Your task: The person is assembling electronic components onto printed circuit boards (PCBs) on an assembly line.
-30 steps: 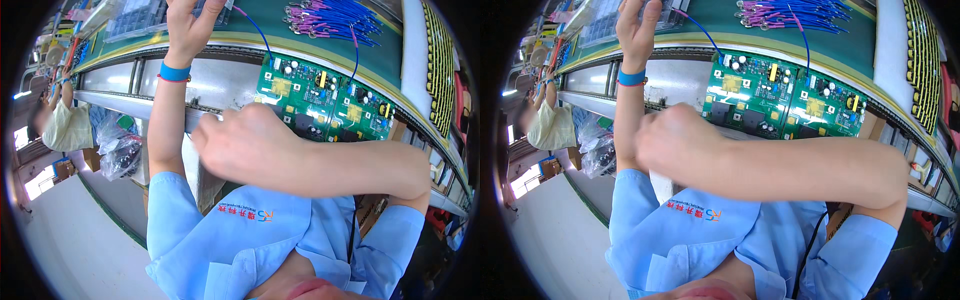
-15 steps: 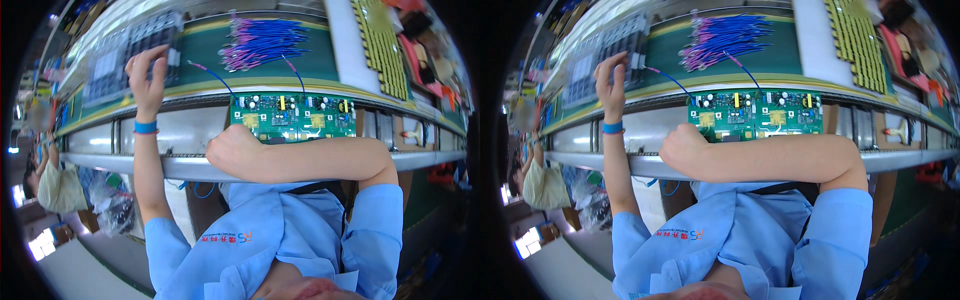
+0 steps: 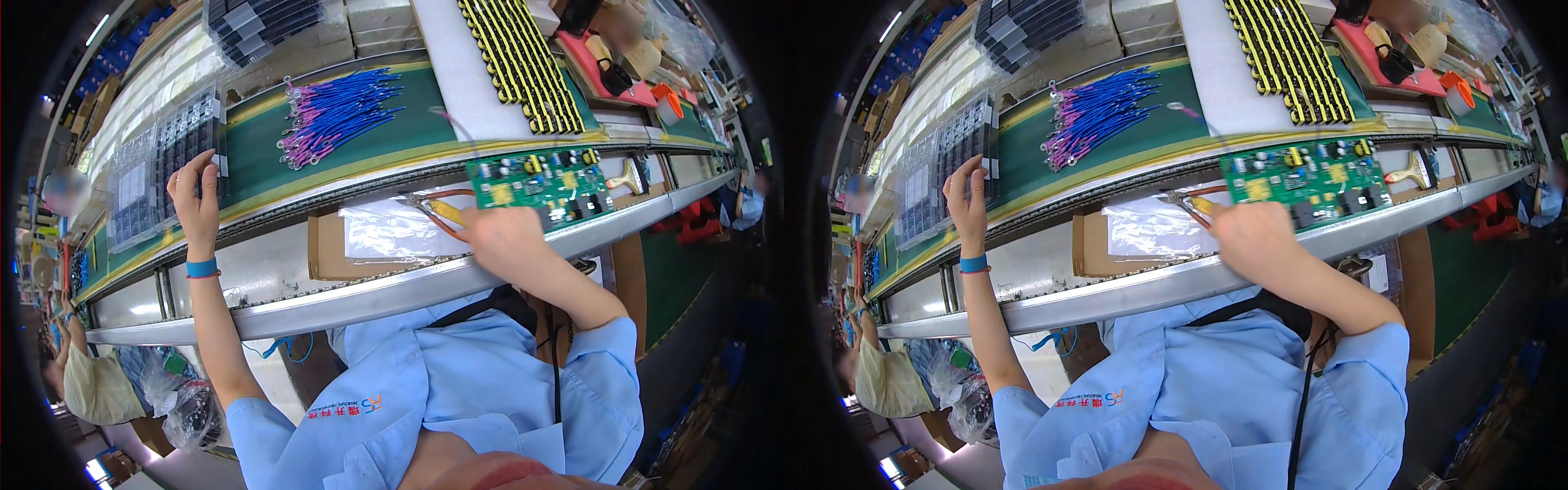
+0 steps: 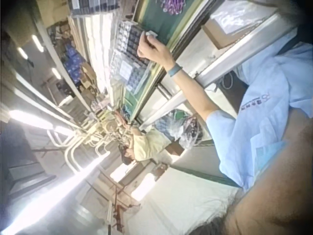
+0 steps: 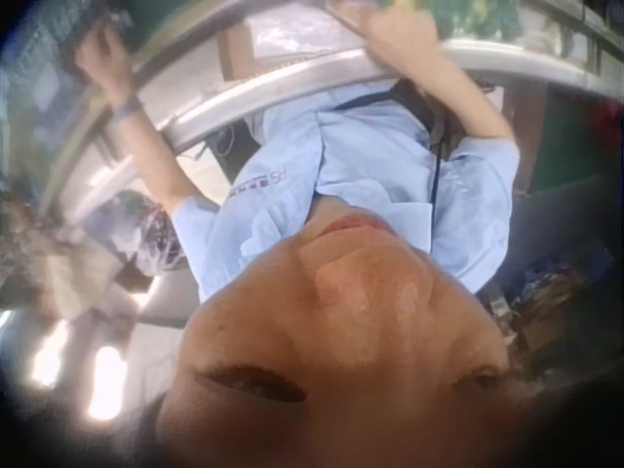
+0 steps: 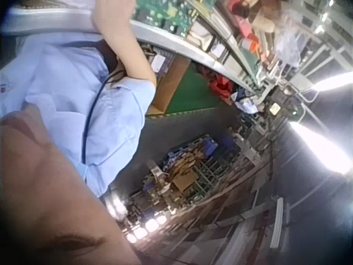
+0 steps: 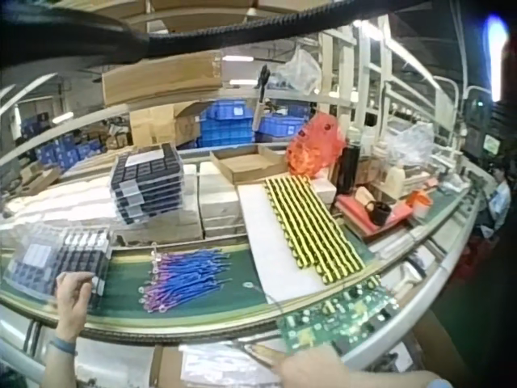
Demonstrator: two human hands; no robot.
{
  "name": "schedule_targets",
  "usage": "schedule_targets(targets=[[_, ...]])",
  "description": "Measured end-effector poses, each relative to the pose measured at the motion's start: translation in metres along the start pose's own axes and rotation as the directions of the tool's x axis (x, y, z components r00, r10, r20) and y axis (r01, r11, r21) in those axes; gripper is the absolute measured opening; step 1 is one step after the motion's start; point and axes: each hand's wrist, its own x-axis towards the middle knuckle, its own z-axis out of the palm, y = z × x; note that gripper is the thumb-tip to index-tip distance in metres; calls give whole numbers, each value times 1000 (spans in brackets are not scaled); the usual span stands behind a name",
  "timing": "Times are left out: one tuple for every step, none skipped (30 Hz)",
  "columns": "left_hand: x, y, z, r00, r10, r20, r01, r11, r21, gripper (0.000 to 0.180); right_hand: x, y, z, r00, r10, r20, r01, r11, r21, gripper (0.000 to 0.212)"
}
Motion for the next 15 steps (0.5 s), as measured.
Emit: schedule_targets(targets=[[-1, 1, 0, 1000, -7, 2, 7, 1000, 16, 20, -5, 10, 0, 996, 89, -22, -89, 996, -20, 17], [0, 2, 0, 1000, -9, -5, 9, 1000, 19, 20, -11, 19, -3, 996, 83, -26, -83, 996, -24, 17], [0, 1, 1, 1000, -8, -2, 8, 1000, 21, 20, -15, 28, -5, 984, 168, -57, -170, 985, -28, 17], [0, 1, 1, 1000, -8, 0, 8, 1000, 23, 19, -20, 38, -6, 964, 250, -89, -254, 967, -30, 17], [0, 2, 2, 1000, -10, -5, 10, 1000, 25, 19, -24, 47, -7, 965, 246, -92, -250, 968, -33, 17], [1, 3, 4, 1000, 3, -4, -3, 999, 37, 19, -28, 58, -7, 939, 331, -93, -338, 939, -67, 18], [2, 5, 4, 1000, 15, -4, -15, 999, 49, 19, -32, 69, -7, 906, 413, -97, -422, 901, -100, 19], [4, 7, 6, 1000, 29, -4, -29, 998, 54, 18, -37, 80, -8, 905, 414, -102, -423, 900, -101, 19], [4, 8, 4, 1000, 27, -8, -26, 998, 64, 18, -39, 91, -7, 883, 449, -135, -462, 882, -92, 18], [3, 8, 3, 1000, 16, -8, -16, 998, 63, 18, -40, 102, -6, 860, 482, -168, -499, 863, -81, 17], [3, 9, 3, 1000, 8, -9, -7, 999, 53, 17, -44, 112, -7, 862, 477, -171, -495, 865, -82, 17], [2, 9, 3, 1000, 4, -15, -3, 998, 59, 17, -46, 123, -8, 829, 529, -184, -550, 829, -95, 17], [2, 10, 2, 1000, -2, -20, 3, 999, 51, 17, -48, 133, -9, 793, 576, -198, -602, 792, -108, 17], [2, 11, 2, 1000, -7, -26, 8, 999, 46, 17, -49, 141, -10, 764, 613, -199, -639, 761, -110, 17], [2, 11, 3, 999, -13, -33, 15, 998, 54, 17, -51, 149, -12, 733, 650, -201, -676, 727, -115, 17]])
